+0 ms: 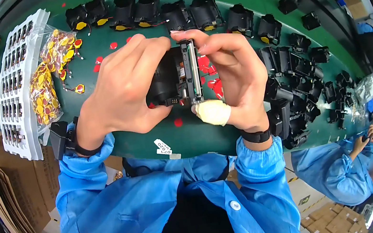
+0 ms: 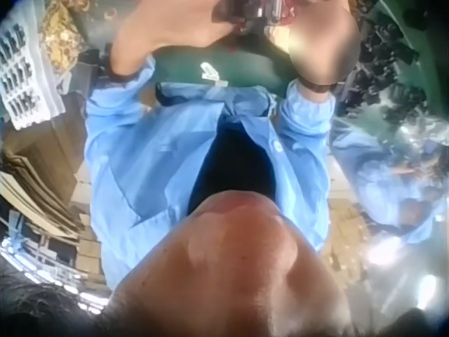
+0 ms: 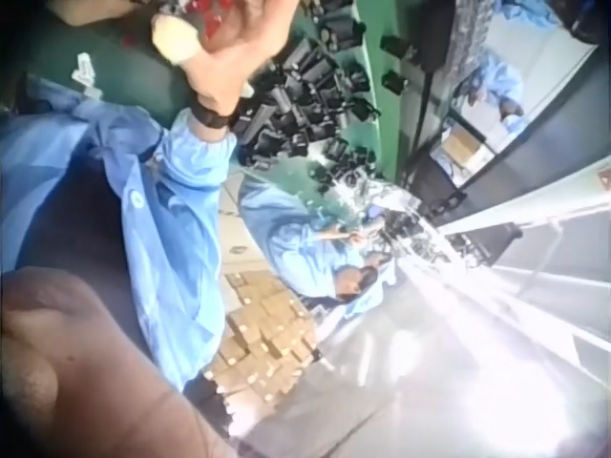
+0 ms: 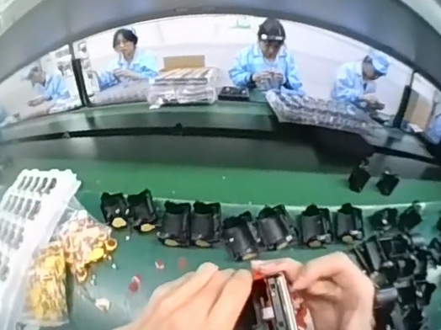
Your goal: Assembling electronic components into plastic housings at a factory assembly line.
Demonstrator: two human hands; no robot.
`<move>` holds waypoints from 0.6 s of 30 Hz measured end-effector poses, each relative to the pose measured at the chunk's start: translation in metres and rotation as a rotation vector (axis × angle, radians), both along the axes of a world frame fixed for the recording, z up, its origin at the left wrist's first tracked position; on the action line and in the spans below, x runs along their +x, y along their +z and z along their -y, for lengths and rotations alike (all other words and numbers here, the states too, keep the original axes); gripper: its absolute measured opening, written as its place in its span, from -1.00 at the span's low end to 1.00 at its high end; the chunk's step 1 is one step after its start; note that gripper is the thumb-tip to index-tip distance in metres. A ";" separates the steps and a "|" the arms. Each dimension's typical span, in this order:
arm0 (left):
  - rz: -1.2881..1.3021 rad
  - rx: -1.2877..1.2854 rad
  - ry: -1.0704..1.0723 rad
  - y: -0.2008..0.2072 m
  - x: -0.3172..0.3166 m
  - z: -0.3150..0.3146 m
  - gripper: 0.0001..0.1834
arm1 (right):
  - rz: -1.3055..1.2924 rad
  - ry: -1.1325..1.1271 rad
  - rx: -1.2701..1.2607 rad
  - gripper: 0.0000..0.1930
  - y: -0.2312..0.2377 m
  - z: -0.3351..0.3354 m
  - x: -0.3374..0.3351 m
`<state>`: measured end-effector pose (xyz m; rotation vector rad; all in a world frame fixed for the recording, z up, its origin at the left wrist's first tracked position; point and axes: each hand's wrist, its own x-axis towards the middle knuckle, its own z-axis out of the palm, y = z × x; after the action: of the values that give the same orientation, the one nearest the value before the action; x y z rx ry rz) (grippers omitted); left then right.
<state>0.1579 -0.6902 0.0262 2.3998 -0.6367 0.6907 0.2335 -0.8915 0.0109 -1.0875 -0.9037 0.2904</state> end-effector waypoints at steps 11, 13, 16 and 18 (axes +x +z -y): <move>0.034 0.111 0.012 0.002 0.002 -0.001 -0.25 | 0.233 -0.105 -0.430 -0.36 0.008 0.011 0.004; -0.029 0.126 0.041 0.001 0.001 0.000 -0.21 | 0.294 -0.099 -0.443 -0.37 0.004 0.010 0.008; -0.036 0.116 0.050 -0.005 0.002 0.000 -0.21 | 0.368 -0.122 -0.484 -0.40 0.004 0.006 0.005; -0.064 0.099 0.057 -0.005 0.002 0.000 -0.20 | 0.506 -0.126 -0.469 -0.42 0.000 0.004 0.004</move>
<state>0.1598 -0.6907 0.0209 2.5292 -0.5901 0.6168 0.2371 -0.8953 0.0111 -1.6918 -1.2433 0.1208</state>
